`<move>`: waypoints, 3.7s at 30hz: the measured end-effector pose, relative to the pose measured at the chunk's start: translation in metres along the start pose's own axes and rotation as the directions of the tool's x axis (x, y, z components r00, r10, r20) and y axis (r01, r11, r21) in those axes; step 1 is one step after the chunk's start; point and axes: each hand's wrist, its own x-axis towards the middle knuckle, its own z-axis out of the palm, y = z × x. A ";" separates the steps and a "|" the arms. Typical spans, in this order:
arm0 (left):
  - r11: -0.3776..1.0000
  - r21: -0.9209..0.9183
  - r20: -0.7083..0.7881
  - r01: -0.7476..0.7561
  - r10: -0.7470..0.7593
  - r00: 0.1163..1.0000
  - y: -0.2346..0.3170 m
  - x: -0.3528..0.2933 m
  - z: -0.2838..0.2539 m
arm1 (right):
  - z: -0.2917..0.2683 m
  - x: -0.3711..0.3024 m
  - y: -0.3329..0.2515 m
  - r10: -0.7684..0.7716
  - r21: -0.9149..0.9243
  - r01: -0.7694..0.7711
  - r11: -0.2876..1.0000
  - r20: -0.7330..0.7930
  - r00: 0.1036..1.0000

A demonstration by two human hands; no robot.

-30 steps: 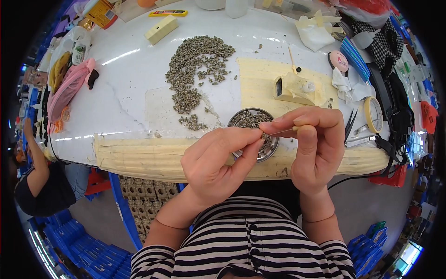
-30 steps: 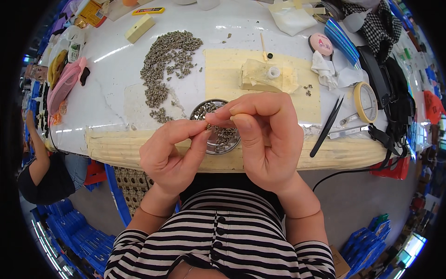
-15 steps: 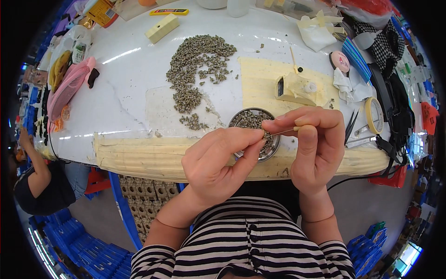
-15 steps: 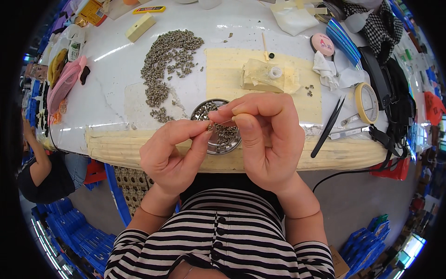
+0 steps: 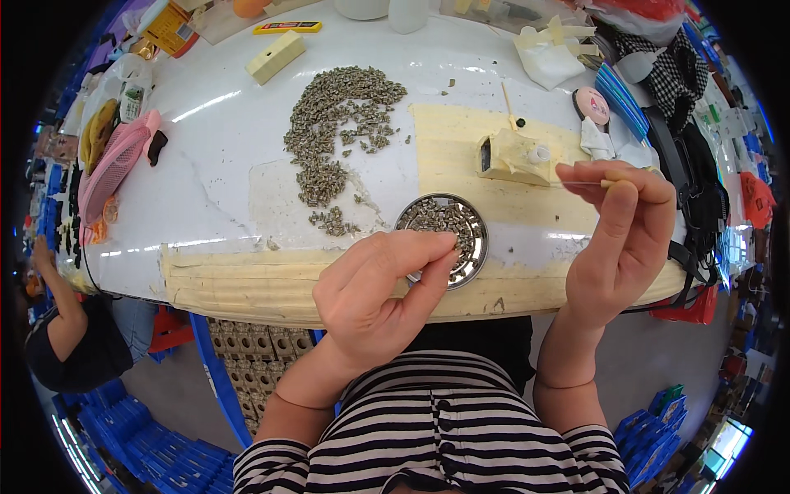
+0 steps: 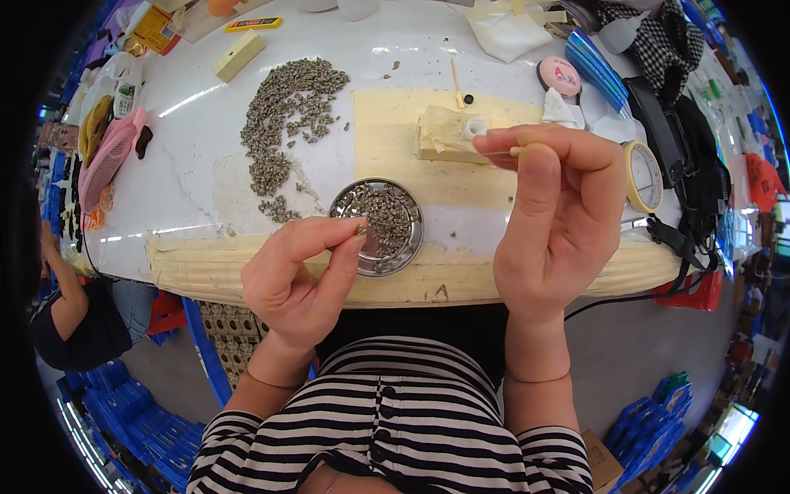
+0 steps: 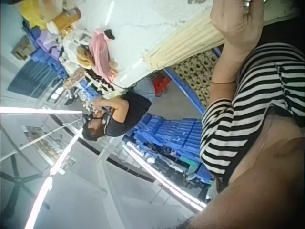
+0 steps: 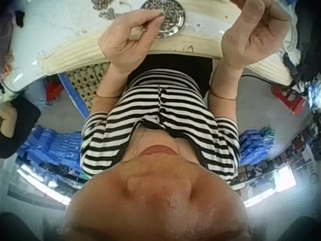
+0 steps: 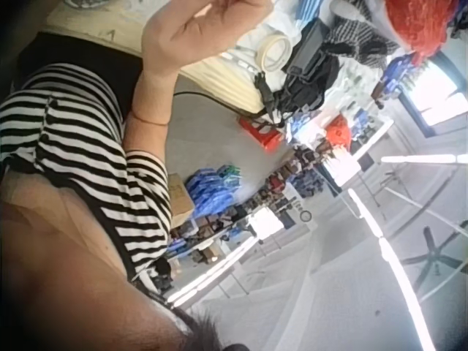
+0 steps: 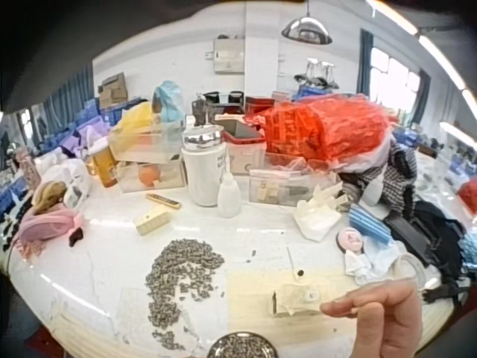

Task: The person picks up small metal components from a dish by hand and places them onto a larger plastic unit on the workbench.

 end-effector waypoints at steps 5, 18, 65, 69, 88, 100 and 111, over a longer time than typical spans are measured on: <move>1.000 -0.005 -0.009 -0.002 0.002 1.000 -0.001 -0.001 -0.001 | -0.009 0.017 0.015 -0.229 -0.492 0.199 0.847 0.001 0.974; 0.998 0.001 -0.022 -0.061 0.061 0.998 0.000 -0.001 -0.003 | 0.005 -0.012 -0.016 0.017 -0.270 0.083 0.959 0.350 0.937; 0.992 -0.122 0.019 -0.036 0.038 0.999 0.000 0.000 -0.006 | 0.010 -0.027 -0.010 0.441 0.376 -0.752 0.542 0.635 0.634; 0.994 -0.046 0.014 -0.096 0.097 0.995 0.001 -0.001 -0.003 | 0.008 -0.027 -0.010 0.456 0.363 -0.759 0.540 0.633 0.626; 0.988 -0.151 0.113 0.037 -0.020 0.993 0.002 0.002 -0.009 | 0.007 -0.026 -0.014 0.433 0.240 -0.657 0.714 0.586 0.684; 0.987 -0.160 0.084 0.014 0.000 0.996 0.001 0.002 -0.007 | 0.011 -0.029 -0.015 0.382 0.232 -0.561 0.794 0.528 0.759; 0.999 -0.016 0.179 -0.034 0.037 0.983 0.005 0.006 -0.002 | 0.001 -0.029 -0.010 0.186 -0.038 -0.188 0.981 0.436 0.880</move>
